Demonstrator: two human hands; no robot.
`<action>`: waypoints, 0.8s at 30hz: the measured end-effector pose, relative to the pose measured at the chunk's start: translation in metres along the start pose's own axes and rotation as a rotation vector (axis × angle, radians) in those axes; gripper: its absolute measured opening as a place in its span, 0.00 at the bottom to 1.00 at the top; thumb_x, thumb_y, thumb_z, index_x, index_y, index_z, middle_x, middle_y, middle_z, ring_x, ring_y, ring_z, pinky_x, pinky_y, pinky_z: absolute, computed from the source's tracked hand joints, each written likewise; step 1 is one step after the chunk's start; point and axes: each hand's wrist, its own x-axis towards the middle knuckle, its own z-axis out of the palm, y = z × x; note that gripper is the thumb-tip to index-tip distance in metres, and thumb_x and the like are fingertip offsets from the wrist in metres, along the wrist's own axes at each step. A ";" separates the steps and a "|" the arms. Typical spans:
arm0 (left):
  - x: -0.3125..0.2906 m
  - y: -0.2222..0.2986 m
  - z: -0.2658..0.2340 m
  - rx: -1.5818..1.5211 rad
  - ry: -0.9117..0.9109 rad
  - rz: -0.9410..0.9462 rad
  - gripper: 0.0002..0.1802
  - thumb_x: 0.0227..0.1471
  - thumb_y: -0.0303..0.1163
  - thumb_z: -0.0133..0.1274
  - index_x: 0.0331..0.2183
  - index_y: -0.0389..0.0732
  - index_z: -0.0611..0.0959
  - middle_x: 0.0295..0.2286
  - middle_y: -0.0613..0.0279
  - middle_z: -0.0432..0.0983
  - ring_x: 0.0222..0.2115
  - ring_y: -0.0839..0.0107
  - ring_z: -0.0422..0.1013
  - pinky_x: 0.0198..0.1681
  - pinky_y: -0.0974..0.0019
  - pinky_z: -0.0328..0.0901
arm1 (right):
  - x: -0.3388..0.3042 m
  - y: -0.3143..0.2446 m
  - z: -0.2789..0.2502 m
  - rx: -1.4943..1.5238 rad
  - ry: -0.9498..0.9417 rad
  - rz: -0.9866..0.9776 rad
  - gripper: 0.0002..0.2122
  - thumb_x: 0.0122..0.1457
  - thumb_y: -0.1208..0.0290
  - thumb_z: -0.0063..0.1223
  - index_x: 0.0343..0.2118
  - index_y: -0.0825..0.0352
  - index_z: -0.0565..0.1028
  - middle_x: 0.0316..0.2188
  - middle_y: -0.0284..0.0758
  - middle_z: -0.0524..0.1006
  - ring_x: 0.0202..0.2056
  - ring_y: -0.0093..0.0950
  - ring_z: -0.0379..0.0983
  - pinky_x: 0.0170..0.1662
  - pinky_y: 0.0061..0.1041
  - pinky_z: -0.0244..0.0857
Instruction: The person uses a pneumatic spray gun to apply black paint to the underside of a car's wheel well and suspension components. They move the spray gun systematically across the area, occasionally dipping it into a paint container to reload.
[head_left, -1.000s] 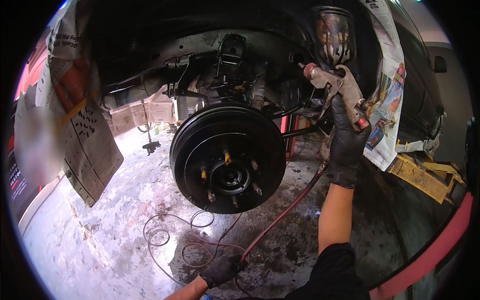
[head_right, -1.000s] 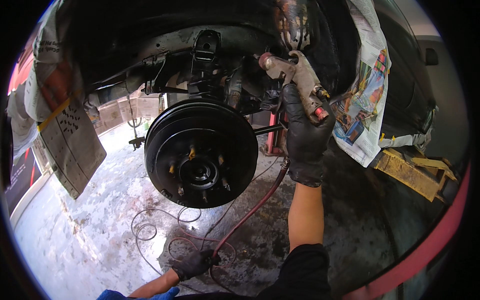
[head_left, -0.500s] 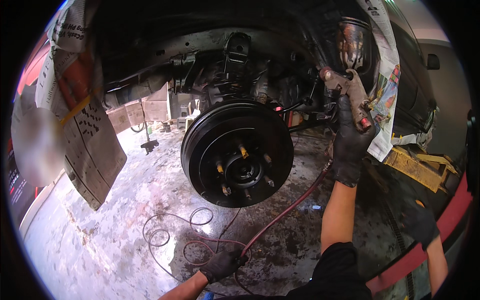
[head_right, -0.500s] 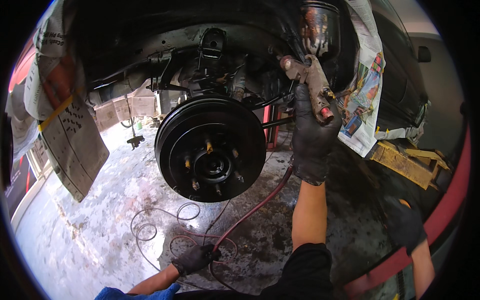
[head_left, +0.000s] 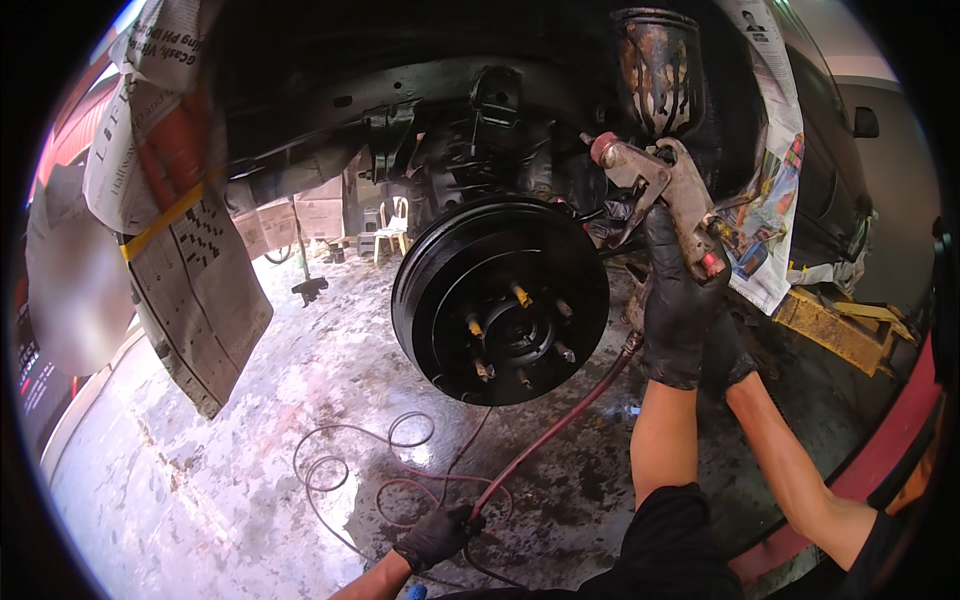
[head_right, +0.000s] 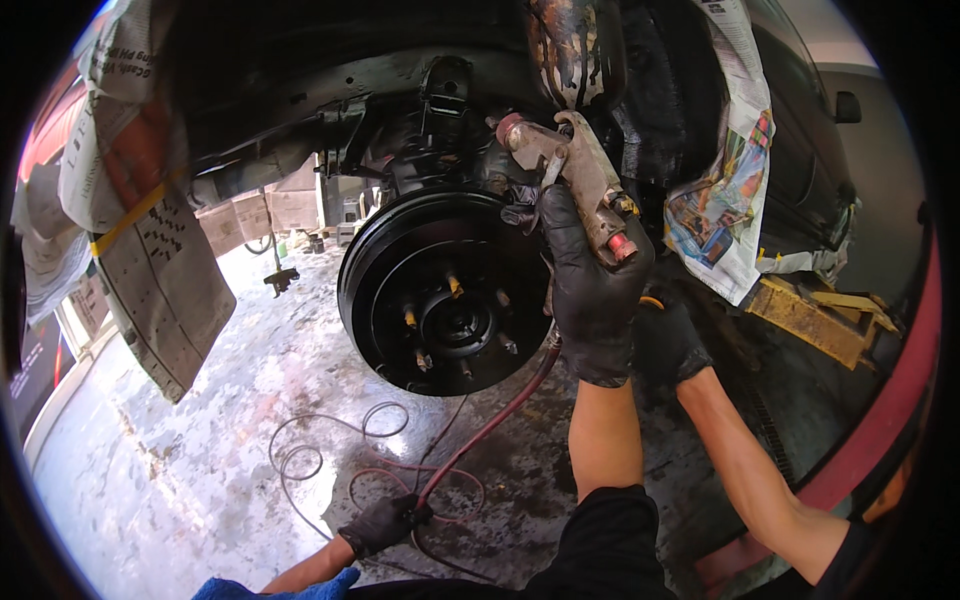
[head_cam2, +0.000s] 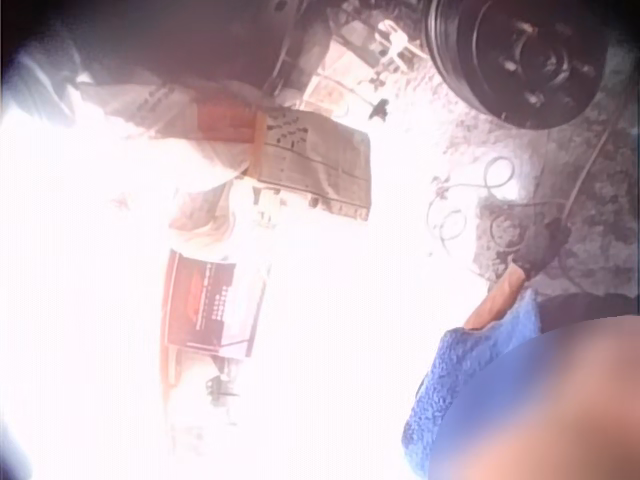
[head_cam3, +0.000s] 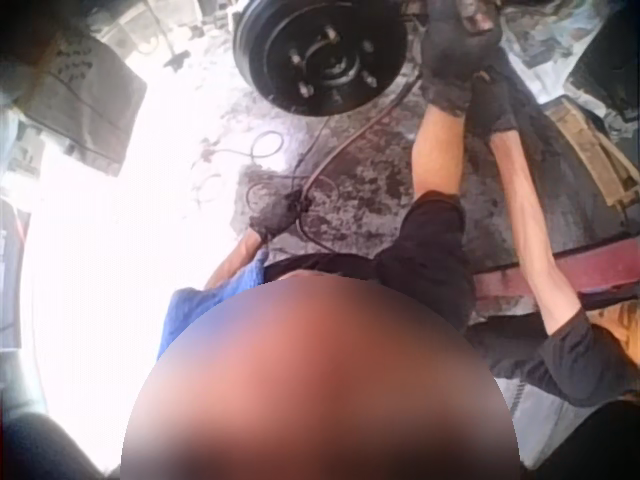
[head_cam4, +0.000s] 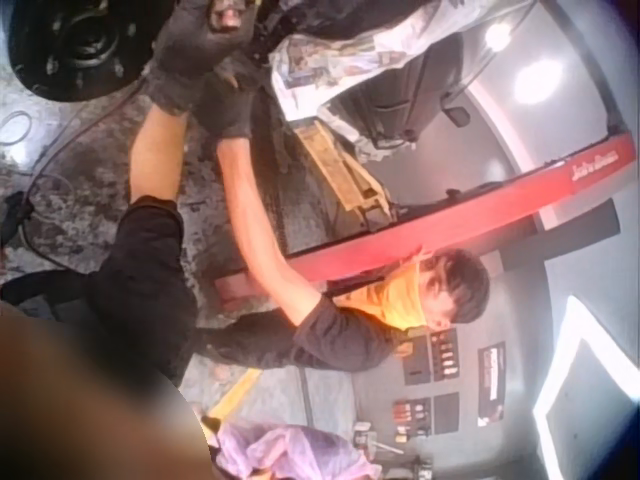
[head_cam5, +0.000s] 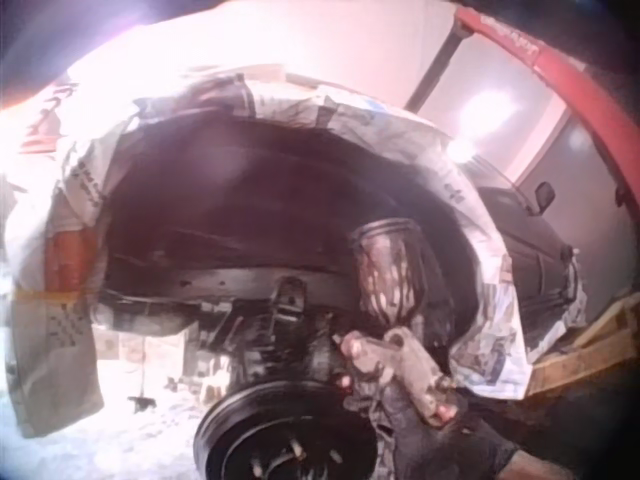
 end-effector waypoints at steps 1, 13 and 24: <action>-0.001 0.000 -0.001 -0.004 0.007 0.016 0.18 0.59 0.46 0.53 0.41 0.41 0.82 0.27 0.43 0.79 0.31 0.44 0.77 0.35 0.50 0.70 | -0.001 -0.002 0.002 0.000 0.008 -0.009 0.12 0.60 0.73 0.62 0.45 0.70 0.78 0.45 0.35 0.79 0.46 0.24 0.75 0.52 0.26 0.66; 0.009 0.017 -0.002 0.010 -0.092 -0.078 0.20 0.61 0.48 0.52 0.42 0.42 0.83 0.33 0.45 0.80 0.38 0.48 0.77 0.39 0.54 0.70 | 0.003 0.003 -0.024 -0.075 0.166 -0.026 0.12 0.61 0.73 0.61 0.45 0.71 0.78 0.43 0.33 0.79 0.40 0.19 0.76 0.43 0.22 0.71; 0.029 0.018 0.020 -0.004 -0.142 -0.054 0.18 0.61 0.45 0.53 0.43 0.41 0.83 0.33 0.47 0.82 0.36 0.53 0.79 0.39 0.56 0.70 | -0.001 0.015 -0.063 0.003 0.151 -0.048 0.13 0.60 0.72 0.63 0.45 0.73 0.77 0.38 0.32 0.80 0.36 0.19 0.76 0.40 0.21 0.70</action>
